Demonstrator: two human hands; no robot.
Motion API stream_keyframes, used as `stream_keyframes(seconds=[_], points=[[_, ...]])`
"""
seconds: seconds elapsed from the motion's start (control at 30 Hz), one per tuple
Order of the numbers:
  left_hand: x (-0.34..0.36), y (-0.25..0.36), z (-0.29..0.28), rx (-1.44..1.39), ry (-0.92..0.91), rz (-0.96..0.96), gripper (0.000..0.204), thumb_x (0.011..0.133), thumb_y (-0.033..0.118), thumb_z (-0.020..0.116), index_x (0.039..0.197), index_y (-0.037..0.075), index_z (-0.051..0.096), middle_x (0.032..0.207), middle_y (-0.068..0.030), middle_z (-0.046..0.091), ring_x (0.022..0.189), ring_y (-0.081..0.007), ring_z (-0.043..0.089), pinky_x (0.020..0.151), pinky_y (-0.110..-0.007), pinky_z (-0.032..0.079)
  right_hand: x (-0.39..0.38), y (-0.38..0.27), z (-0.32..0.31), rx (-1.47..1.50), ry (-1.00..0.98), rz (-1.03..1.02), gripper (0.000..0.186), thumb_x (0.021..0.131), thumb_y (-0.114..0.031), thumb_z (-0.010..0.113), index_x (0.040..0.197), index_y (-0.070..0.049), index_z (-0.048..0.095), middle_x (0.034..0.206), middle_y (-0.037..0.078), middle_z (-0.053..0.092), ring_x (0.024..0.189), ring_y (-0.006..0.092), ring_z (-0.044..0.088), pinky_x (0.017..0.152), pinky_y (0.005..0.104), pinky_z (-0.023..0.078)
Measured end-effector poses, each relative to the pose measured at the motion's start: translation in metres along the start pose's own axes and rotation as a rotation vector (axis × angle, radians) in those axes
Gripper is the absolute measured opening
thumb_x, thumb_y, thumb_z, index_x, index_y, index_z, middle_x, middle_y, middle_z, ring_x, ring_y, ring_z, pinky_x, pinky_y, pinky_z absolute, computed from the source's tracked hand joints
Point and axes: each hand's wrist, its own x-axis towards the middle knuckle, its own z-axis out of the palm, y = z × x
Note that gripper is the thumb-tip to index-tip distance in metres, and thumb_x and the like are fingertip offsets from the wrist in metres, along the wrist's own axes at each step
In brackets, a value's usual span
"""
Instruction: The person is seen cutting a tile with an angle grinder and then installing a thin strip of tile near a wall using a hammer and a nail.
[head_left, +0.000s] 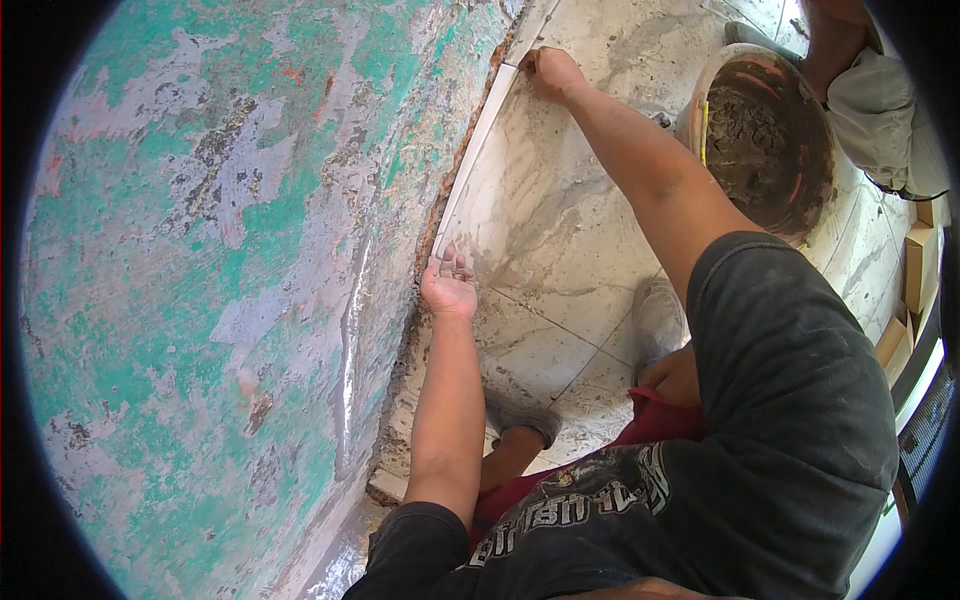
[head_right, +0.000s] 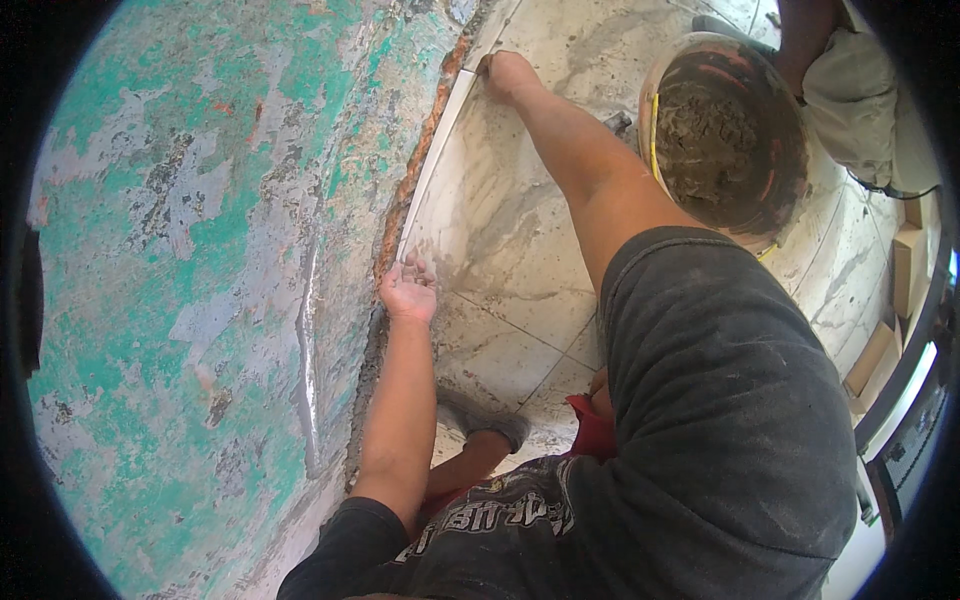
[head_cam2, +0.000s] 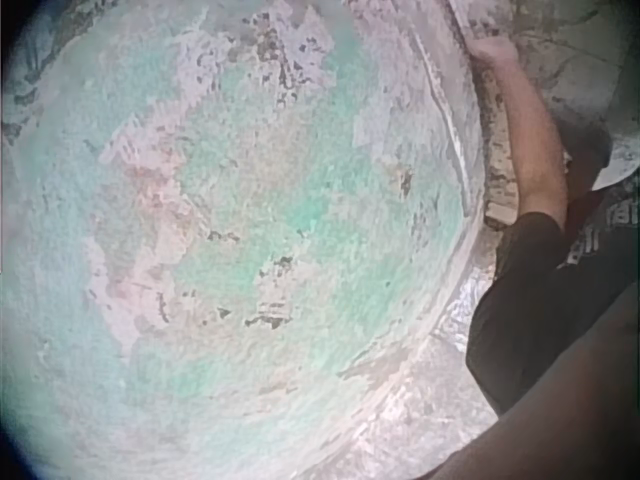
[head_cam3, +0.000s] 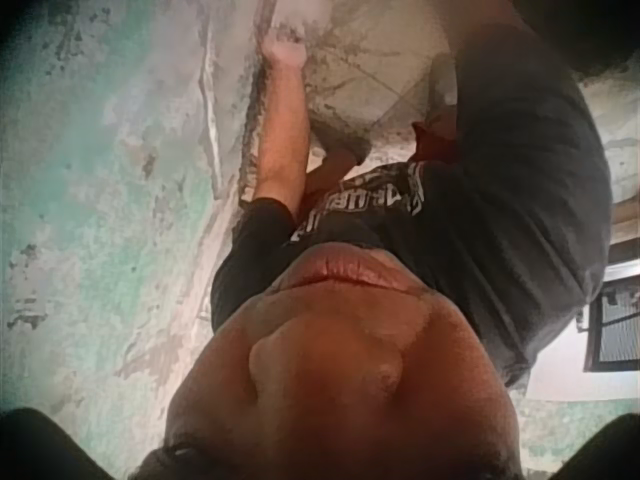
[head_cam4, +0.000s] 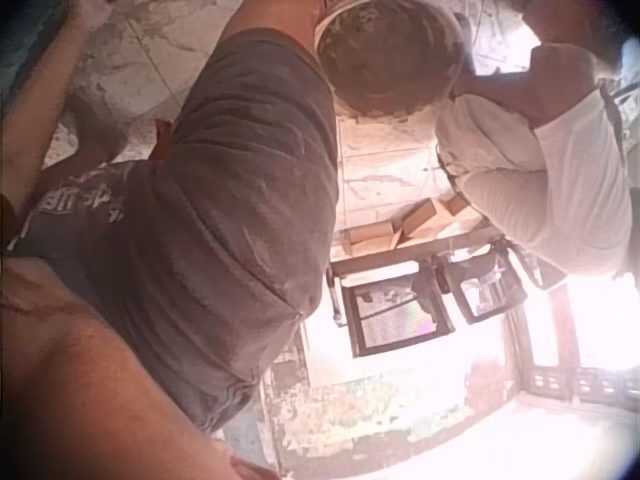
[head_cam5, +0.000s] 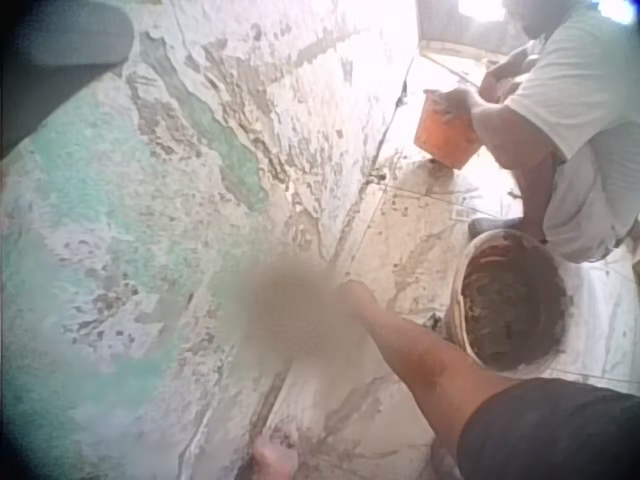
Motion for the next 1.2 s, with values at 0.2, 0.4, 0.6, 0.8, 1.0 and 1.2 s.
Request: stream_keyframes(seconds=[0.2, 0.4, 0.6, 0.8, 1.0, 1.2], points=[[0.006, 0.004, -0.006, -0.008, -0.057, -0.032, 0.028, 0.092, 0.033, 0.053, 0.114, 0.016, 0.055, 0.106, 0.0016, 0.065, 0.087, -0.0183, 0.057, 0.068, -0.032, 0.045, 0.0, -0.008, 0.0, -0.173, -0.039, -0.023, 0.021, 0.086, -0.019, 0.06, 0.101, -0.014, 0.073, 0.098, 0.015, 0.07, 0.093, 0.034, 0.066, 0.084, 0.0417, 0.053], [0.001, 0.0, -0.01, -0.022, -0.015, -0.008, 0.033, 0.092, 0.031, 0.056, 0.12, 0.015, 0.051, 0.107, 0.0007, 0.065, 0.086, -0.0185, 0.058, 0.069, -0.032, 0.046, -0.014, -0.017, -0.01, -0.223, -0.02, -0.11, 0.025, 0.085, -0.012, 0.053, 0.102, -0.009, 0.072, 0.105, 0.017, 0.069, 0.096, 0.034, 0.067, 0.084, 0.042, 0.055], [-0.007, -0.007, -0.005, -0.023, 0.011, 0.013, 0.028, 0.085, 0.025, 0.064, 0.107, 0.008, 0.059, 0.104, -0.0007, 0.063, 0.087, -0.0206, 0.058, 0.071, -0.035, 0.045, -0.017, -0.003, -0.005, -0.293, -0.057, -0.139, 0.03, 0.086, -0.01, 0.049, 0.107, -0.013, 0.071, 0.11, 0.013, 0.068, 0.099, 0.0319, 0.067, 0.085, 0.0407, 0.054], [-0.007, 0.009, -0.007, -0.062, -0.015, 0.006, 0.027, 0.085, 0.025, 0.063, 0.106, 0.009, 0.059, 0.104, -0.0017, 0.063, 0.088, -0.0215, 0.058, 0.071, -0.035, 0.046, -0.008, -0.023, -0.015, -0.226, -0.032, -0.145, 0.029, 0.086, -0.01, 0.051, 0.108, -0.013, 0.07, 0.108, 0.014, 0.068, 0.098, 0.0331, 0.066, 0.085, 0.0418, 0.054], [-0.008, 0.006, -0.006, -0.03, -0.03, 0.006, 0.027, 0.086, 0.023, 0.061, 0.109, 0.011, 0.057, 0.103, -0.0023, 0.062, 0.089, -0.0238, 0.059, 0.071, -0.037, 0.047, -0.005, -0.007, -0.013, -0.236, -0.052, -0.173, 0.024, 0.087, -0.018, 0.053, 0.103, -0.012, 0.069, 0.102, 0.016, 0.068, 0.097, 0.0346, 0.066, 0.083, 0.0438, 0.054], [-0.005, 0.002, -0.008, -0.09, 0.113, 0.075, 0.03, 0.094, 0.027, 0.06, 0.119, 0.013, 0.054, 0.102, -0.0018, 0.064, 0.084, -0.0178, 0.058, 0.068, -0.031, 0.05, -0.014, -0.008, -0.011, -0.206, -0.042, -0.128, 0.025, 0.088, -0.02, 0.053, 0.105, -0.012, 0.069, 0.101, 0.016, 0.068, 0.096, 0.0344, 0.066, 0.083, 0.0435, 0.054]])
